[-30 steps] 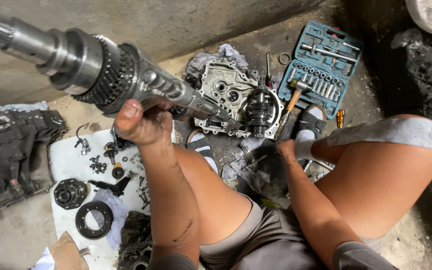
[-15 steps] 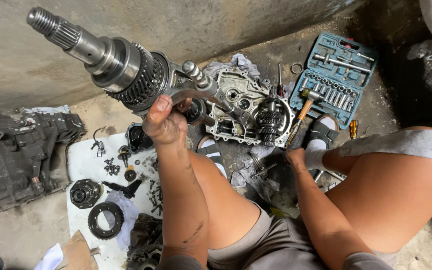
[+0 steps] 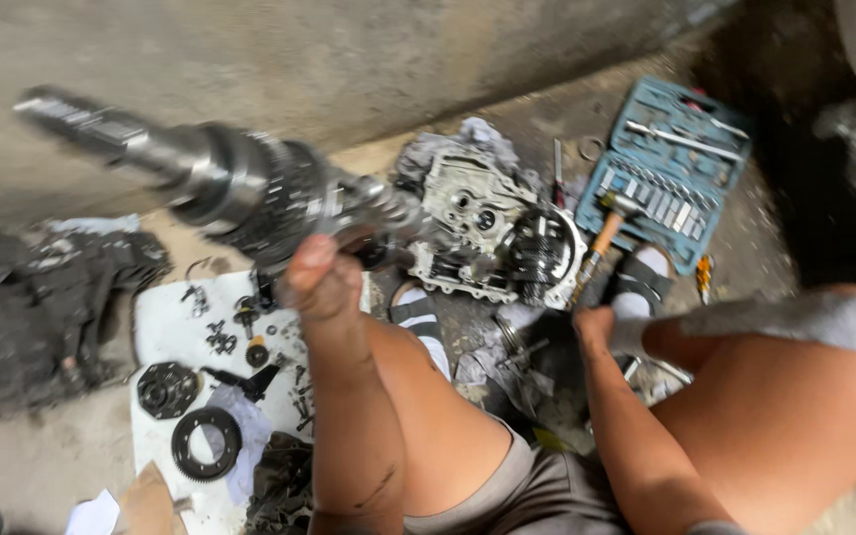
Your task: The person sits on the floor and assembles a gearbox by inserting a gear shaft into the casing. They rotate and align the shaft, then use a hammer to tap it into place.
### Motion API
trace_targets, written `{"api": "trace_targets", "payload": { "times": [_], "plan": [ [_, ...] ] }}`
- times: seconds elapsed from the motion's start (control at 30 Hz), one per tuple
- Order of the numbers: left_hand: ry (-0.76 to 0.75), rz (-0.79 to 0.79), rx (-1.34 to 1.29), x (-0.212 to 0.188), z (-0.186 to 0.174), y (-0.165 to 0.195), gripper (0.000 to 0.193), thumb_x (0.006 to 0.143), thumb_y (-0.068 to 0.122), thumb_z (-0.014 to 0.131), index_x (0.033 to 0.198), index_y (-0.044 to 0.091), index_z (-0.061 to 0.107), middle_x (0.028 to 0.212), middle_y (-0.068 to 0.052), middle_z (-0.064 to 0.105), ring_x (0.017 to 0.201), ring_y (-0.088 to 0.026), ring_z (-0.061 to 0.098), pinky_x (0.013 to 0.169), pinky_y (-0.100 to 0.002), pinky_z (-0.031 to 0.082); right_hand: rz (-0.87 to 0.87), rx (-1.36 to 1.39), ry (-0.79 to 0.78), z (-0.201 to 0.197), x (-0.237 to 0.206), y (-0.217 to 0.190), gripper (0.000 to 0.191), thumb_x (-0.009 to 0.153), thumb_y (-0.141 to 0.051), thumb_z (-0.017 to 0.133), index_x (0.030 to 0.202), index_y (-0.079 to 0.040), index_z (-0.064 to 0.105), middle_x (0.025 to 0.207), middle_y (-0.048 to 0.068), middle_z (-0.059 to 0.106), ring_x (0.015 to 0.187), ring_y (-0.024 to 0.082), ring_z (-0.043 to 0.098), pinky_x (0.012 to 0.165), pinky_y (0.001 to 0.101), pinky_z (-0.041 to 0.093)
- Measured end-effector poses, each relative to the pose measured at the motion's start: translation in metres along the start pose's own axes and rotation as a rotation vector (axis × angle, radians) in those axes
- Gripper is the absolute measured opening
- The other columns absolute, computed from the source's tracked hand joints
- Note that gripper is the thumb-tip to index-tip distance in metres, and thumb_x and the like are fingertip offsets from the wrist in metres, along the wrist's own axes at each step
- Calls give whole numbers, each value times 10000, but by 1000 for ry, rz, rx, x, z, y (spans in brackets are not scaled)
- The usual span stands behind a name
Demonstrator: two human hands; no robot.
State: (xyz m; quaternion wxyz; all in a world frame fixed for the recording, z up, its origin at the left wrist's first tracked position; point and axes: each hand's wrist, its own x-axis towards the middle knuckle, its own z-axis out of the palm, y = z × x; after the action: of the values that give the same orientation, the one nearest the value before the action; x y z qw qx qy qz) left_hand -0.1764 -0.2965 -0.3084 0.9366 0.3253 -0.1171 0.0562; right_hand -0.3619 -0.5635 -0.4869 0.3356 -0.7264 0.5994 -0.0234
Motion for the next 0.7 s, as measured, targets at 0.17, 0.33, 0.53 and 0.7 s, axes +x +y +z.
{"api": "trace_targets", "payload": {
  "times": [0.17, 0.33, 0.53, 0.7],
  "plan": [
    [11, 87, 60, 9, 3, -28, 521, 728, -4, 713, 1243, -54, 646, 1012, -128, 686, 818, -197, 687, 741, -299, 579, 114, 140, -161, -5, -11, -14, 423, 857, -285, 737, 680, 92, 662, 614, 179, 639, 486, 296, 590, 470, 455, 448],
    [47, 48, 225, 11, 37, -11, 456, 687, 27, 792, 1117, -33, 652, 897, -83, 703, 722, -169, 686, 692, -292, 593, 48, 193, -143, -9, -16, -16, 376, 896, -203, 730, 690, 97, 635, 622, 159, 628, 472, 264, 581, 421, 416, 423],
    [-18, 12, 260, 12, 52, 8, 377, 705, 66, 814, 1037, -59, 685, 866, -119, 735, 736, -195, 726, 726, -326, 634, 77, 465, -239, -18, -25, -14, 291, 919, -115, 668, 705, 67, 590, 598, 118, 566, 424, 233, 512, 382, 377, 356],
    [11, 38, 201, 10, 38, 13, 361, 731, 73, 787, 1060, -6, 662, 838, -69, 682, 662, -153, 627, 612, -284, 515, -64, 473, -94, -22, -30, -17, 174, 894, -71, 664, 789, 41, 583, 696, 115, 612, 548, 217, 560, 476, 345, 417]
  ]
}}
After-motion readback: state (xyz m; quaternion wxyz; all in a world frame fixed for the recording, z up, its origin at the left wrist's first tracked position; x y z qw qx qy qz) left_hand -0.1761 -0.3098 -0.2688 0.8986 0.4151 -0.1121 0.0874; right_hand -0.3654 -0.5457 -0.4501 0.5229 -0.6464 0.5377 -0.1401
